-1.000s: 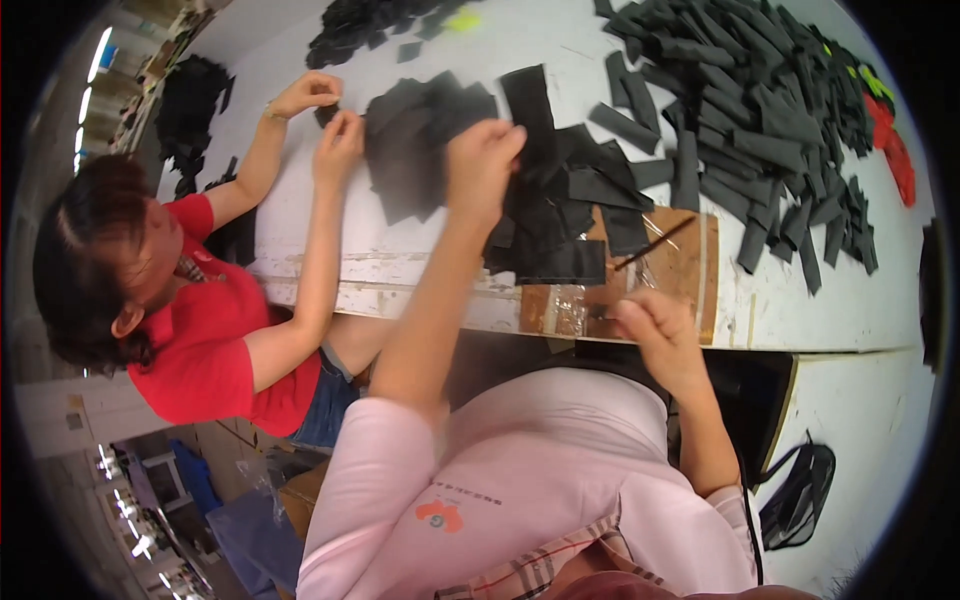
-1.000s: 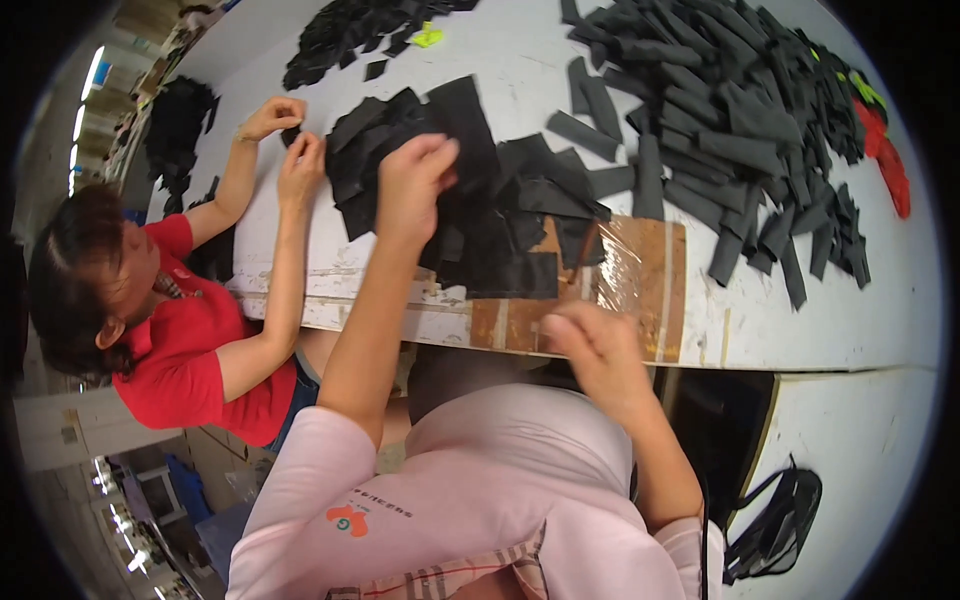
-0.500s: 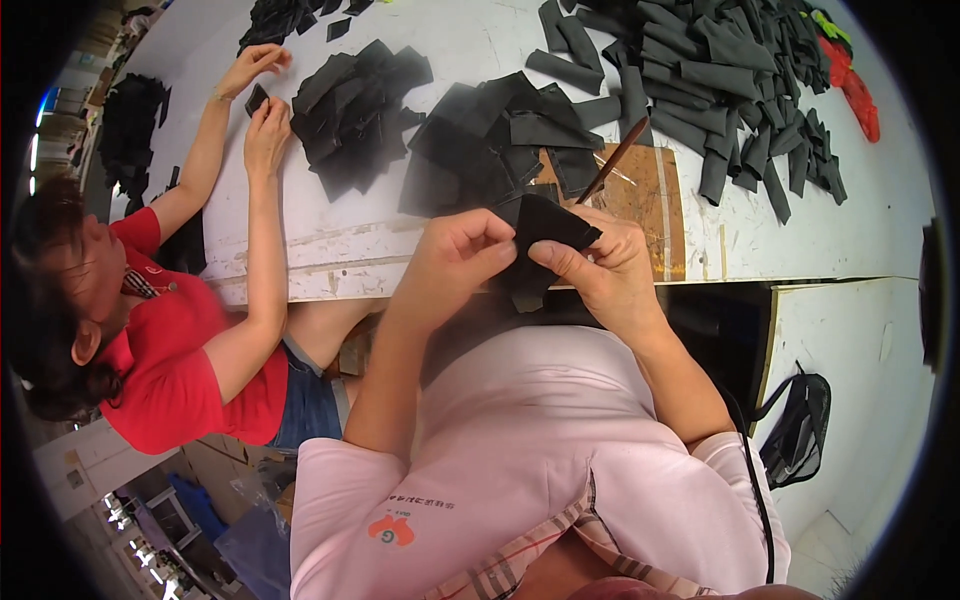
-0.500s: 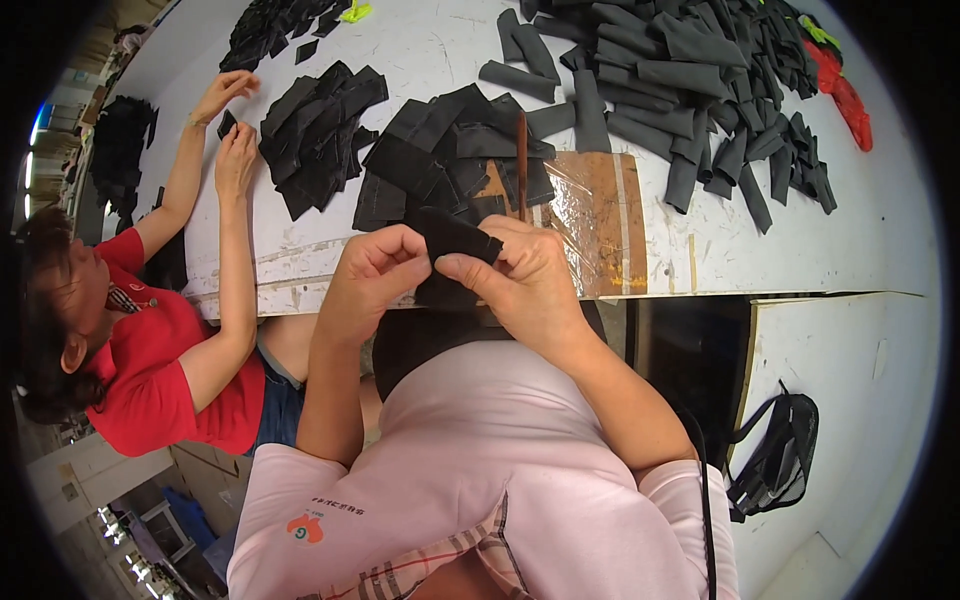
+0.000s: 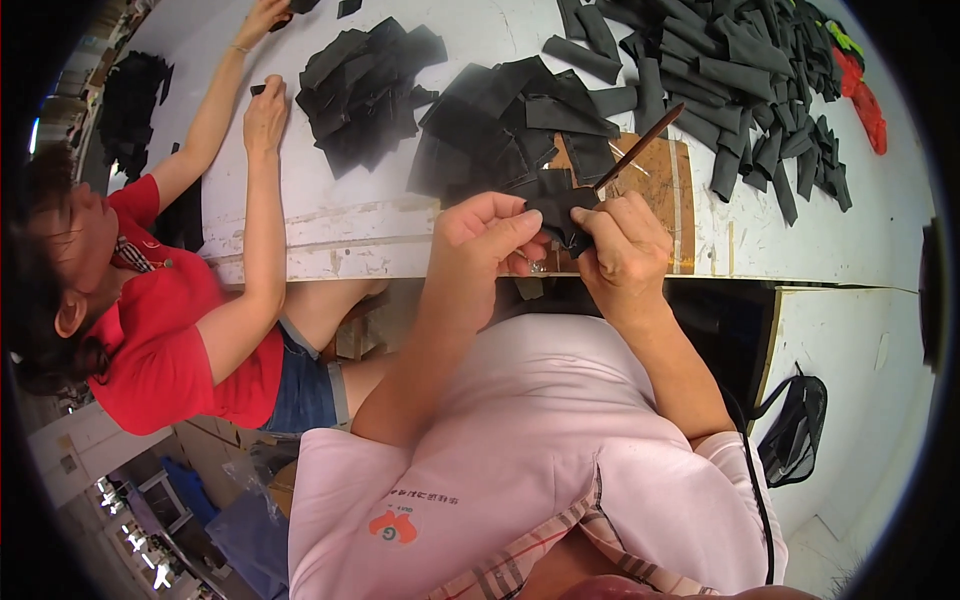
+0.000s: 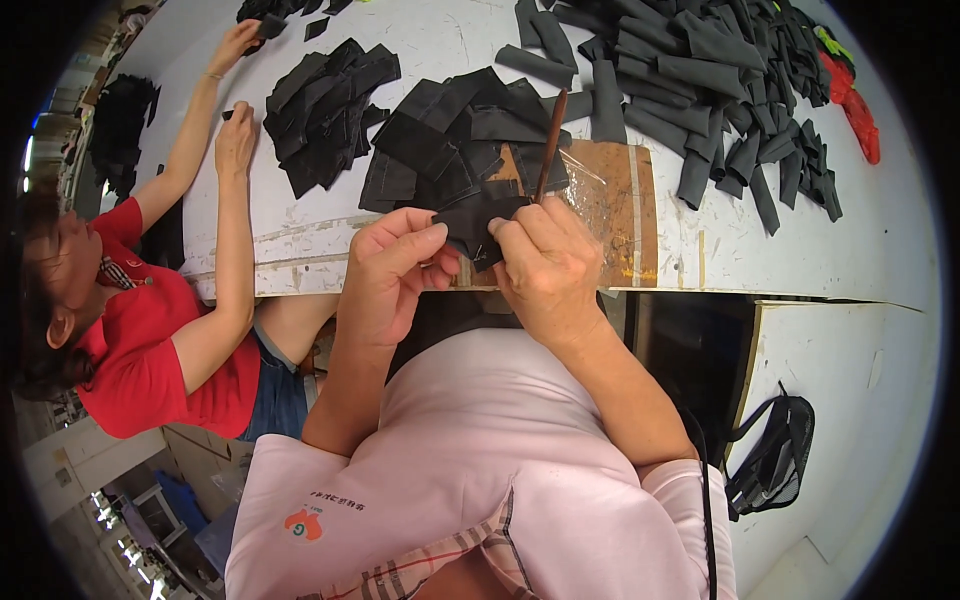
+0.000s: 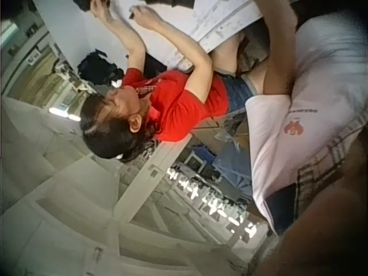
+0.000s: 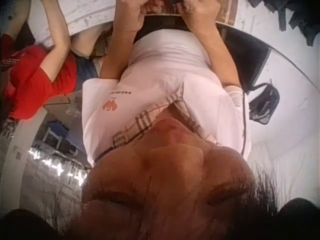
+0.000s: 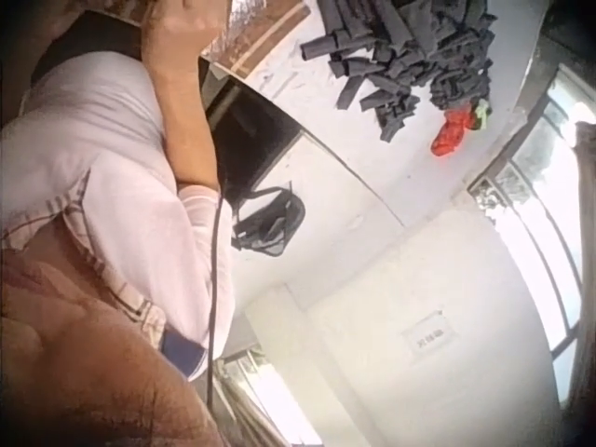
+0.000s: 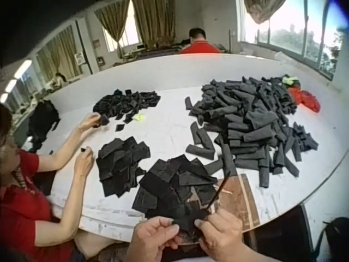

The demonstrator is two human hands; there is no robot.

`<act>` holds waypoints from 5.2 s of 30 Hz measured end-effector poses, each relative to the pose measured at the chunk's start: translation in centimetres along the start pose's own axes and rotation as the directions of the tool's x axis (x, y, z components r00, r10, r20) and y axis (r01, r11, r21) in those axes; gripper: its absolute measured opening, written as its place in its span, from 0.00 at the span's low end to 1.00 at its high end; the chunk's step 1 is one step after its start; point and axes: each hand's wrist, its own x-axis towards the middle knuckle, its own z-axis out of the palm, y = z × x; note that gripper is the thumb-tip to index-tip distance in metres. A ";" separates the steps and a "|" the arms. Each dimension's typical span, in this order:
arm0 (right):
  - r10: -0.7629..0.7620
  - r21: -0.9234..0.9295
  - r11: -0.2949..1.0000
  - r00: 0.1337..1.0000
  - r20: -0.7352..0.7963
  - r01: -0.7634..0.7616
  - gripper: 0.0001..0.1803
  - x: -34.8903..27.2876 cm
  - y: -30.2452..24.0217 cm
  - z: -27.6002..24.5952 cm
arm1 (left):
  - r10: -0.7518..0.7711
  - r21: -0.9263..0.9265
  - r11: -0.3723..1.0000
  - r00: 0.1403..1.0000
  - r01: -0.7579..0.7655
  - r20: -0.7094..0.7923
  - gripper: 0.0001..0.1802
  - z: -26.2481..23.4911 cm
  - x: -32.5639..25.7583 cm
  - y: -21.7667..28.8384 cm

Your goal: Assembling small black foam pieces by manipulating them with a thin stick, likely for product padding or outdoor gear.

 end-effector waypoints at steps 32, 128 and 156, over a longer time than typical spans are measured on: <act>0.263 0.393 0.870 0.955 0.140 -0.298 0.09 0.0 -0.5 -0.2 | 0.490 0.600 0.711 0.870 -0.366 -0.050 0.03 1.7 0.1 -2.5; 0.296 0.696 -0.019 0.661 0.690 -0.718 0.12 5.9 6.7 -2.5 | 0.085 -0.730 0.378 0.764 0.569 0.640 0.13 3.7 6.9 1.2; -0.026 0.007 1.000 0.938 0.345 0.025 0.15 6.3 4.5 -5.0 | 0.667 0.020 0.739 0.735 -0.674 0.120 0.06 4.1 5.2 0.8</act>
